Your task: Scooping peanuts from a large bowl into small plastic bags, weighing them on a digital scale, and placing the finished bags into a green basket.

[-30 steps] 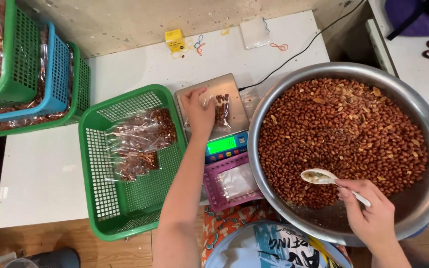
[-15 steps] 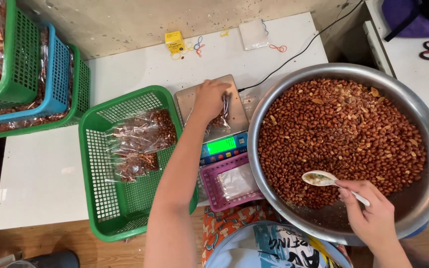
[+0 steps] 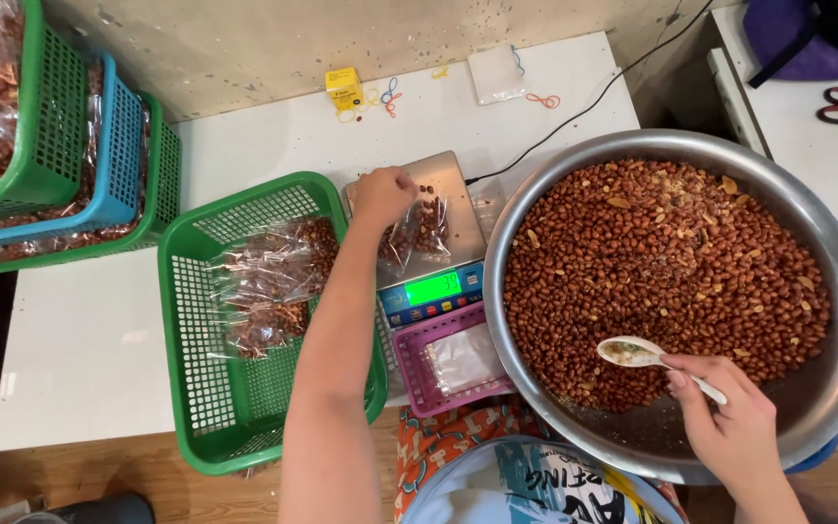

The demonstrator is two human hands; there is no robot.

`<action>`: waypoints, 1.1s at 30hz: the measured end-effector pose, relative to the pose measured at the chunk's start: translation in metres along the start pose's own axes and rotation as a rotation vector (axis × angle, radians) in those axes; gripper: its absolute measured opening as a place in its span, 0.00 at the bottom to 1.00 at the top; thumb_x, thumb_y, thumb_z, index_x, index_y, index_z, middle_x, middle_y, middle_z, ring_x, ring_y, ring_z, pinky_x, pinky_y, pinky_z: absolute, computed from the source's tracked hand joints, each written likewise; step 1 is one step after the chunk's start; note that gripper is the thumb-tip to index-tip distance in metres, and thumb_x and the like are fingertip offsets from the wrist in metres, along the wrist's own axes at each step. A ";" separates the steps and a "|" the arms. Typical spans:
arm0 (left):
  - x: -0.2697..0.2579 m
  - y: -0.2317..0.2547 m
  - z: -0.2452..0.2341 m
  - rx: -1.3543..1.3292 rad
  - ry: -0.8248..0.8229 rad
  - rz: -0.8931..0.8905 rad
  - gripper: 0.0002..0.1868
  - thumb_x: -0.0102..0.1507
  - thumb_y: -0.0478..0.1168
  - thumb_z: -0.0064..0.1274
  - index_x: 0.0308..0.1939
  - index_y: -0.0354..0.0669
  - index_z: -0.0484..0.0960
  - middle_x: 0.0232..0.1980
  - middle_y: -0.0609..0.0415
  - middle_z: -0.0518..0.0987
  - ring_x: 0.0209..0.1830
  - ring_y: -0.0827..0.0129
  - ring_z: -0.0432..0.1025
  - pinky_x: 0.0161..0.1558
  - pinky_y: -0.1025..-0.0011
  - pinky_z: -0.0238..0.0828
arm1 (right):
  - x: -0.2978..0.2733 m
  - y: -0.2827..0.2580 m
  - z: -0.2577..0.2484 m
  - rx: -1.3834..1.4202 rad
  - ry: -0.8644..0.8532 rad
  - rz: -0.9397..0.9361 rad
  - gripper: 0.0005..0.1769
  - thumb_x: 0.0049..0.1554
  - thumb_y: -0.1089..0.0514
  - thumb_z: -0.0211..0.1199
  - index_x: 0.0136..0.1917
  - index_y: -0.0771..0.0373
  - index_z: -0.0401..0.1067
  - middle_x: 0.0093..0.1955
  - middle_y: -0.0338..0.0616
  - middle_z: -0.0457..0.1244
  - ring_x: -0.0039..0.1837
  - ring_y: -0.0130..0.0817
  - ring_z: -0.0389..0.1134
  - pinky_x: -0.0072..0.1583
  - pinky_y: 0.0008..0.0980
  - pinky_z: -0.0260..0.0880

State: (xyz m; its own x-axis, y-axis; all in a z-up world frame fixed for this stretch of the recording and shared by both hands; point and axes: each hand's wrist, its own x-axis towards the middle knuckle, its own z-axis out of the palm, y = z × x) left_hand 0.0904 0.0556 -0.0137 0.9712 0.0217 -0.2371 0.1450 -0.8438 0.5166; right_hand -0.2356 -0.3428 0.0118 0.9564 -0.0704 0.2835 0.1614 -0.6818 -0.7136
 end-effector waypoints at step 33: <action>-0.008 0.016 -0.023 0.236 -0.181 -0.104 0.12 0.60 0.44 0.51 0.44 0.59 0.86 0.55 0.59 0.81 0.68 0.50 0.61 0.65 0.47 0.55 | -0.005 0.013 0.001 -0.089 -0.038 0.069 0.10 0.65 0.58 0.58 0.55 0.59 0.79 0.49 0.37 0.70 0.47 0.27 0.71 0.55 0.27 0.69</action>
State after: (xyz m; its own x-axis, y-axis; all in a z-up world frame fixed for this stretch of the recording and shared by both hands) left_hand 0.0896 0.0539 0.0155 0.9010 0.0361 -0.4322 0.1730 -0.9438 0.2816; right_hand -0.2375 -0.3504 0.0005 0.9732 -0.0932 0.2103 0.0742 -0.7381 -0.6707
